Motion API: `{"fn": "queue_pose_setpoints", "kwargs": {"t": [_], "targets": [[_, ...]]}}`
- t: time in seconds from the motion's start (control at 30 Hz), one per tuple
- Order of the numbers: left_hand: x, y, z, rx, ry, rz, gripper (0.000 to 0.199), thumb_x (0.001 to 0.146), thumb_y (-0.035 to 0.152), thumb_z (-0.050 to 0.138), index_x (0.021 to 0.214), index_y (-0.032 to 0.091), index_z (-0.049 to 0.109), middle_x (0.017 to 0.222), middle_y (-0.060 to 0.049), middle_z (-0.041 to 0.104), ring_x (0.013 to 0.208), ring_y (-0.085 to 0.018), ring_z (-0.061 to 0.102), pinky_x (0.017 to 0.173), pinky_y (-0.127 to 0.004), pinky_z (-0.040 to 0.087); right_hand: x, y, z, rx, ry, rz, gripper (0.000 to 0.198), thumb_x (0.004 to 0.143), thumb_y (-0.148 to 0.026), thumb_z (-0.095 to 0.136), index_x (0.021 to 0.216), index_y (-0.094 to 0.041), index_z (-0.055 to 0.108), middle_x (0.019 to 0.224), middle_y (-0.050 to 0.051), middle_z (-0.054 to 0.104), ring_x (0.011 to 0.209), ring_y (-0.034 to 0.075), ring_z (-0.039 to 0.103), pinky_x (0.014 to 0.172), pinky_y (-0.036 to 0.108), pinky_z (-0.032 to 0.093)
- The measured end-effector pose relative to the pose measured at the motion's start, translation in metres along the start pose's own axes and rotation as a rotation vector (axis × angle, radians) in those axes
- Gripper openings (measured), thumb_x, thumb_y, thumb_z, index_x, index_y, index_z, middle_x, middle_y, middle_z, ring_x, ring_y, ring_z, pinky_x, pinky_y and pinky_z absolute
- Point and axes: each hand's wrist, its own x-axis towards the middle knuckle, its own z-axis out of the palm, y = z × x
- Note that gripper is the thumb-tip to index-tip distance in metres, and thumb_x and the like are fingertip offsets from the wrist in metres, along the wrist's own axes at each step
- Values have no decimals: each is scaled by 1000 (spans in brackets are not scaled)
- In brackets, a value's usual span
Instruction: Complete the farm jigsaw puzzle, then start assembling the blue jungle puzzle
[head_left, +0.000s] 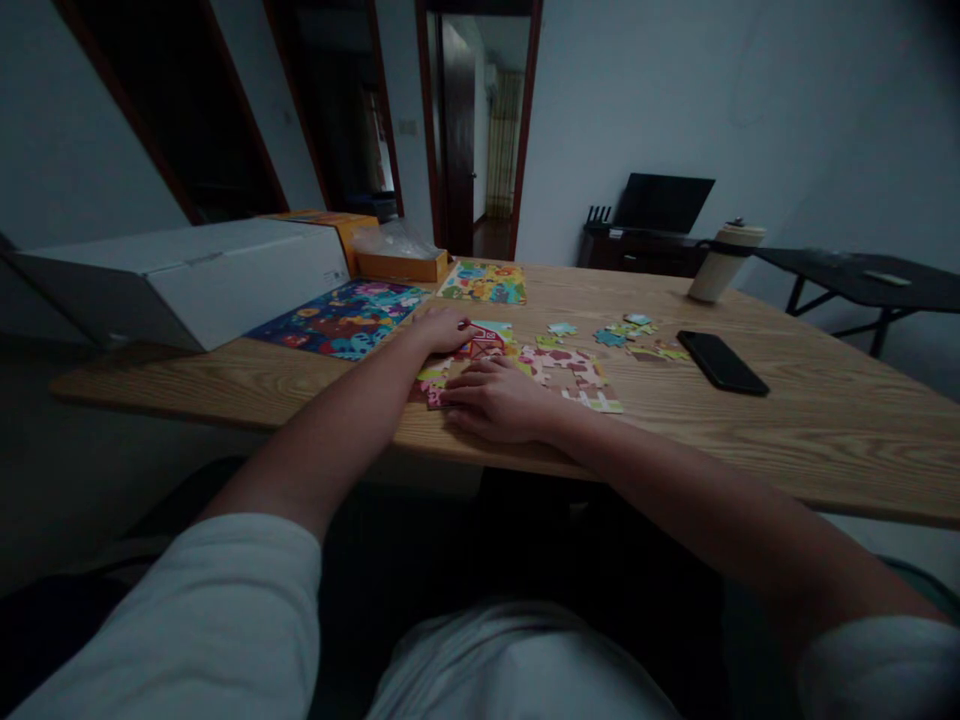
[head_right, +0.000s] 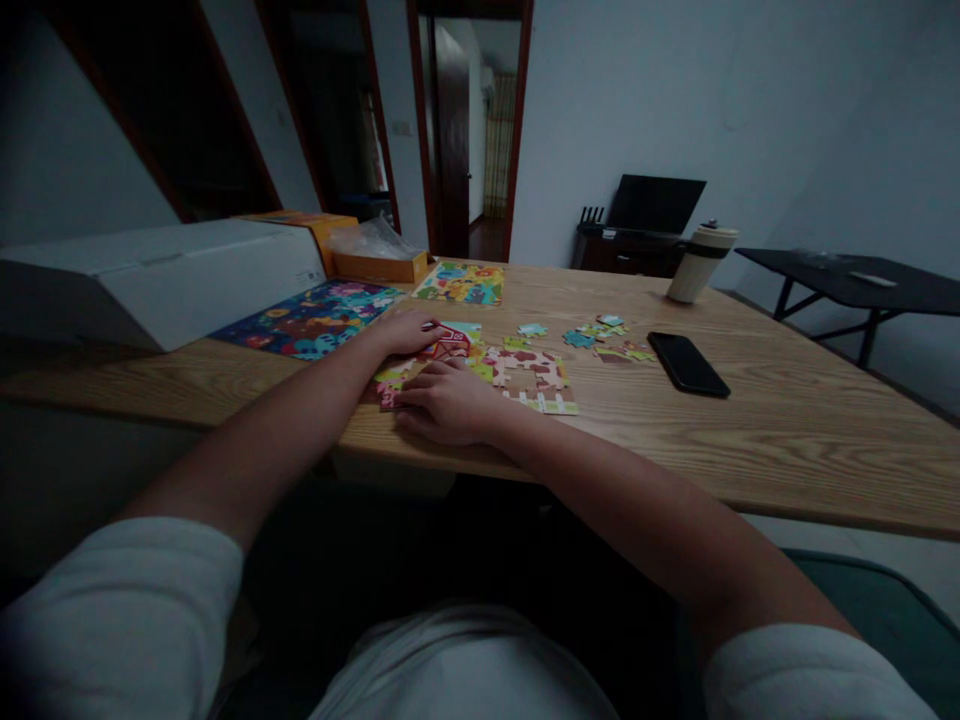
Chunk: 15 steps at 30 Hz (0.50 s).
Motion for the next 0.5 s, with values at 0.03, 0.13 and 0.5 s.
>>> {"fn": "queue_pose_setpoints", "kwargs": {"t": [0.03, 0.13, 0.5], "targets": [[0, 1, 1, 8, 15, -11, 55, 89, 61, 44, 127, 25, 63, 130, -9, 63, 119, -29, 52, 99, -36, 38, 0, -1, 0, -8, -6, 14, 32, 98, -37, 47, 112, -20, 70, 110, 10, 70, 106, 23, 58, 99, 41, 33], [2, 1, 3, 15, 18, -13, 58, 89, 63, 43, 129, 25, 62, 133, -10, 61, 120, -30, 52, 100, -37, 37, 0, -2, -1, -32, -15, 46, 33, 98, -38, 46, 108, -18, 71, 102, 11, 71, 100, 23, 59, 95, 40, 36], [8, -2, 6, 40, -5, -9, 57, 88, 60, 43, 127, 24, 63, 131, -12, 60, 116, -31, 54, 98, -39, 38, -1, -2, -3, -51, -37, 40, 36, 99, -39, 42, 107, -15, 68, 101, 12, 70, 91, 21, 61, 87, 35, 41]]}}
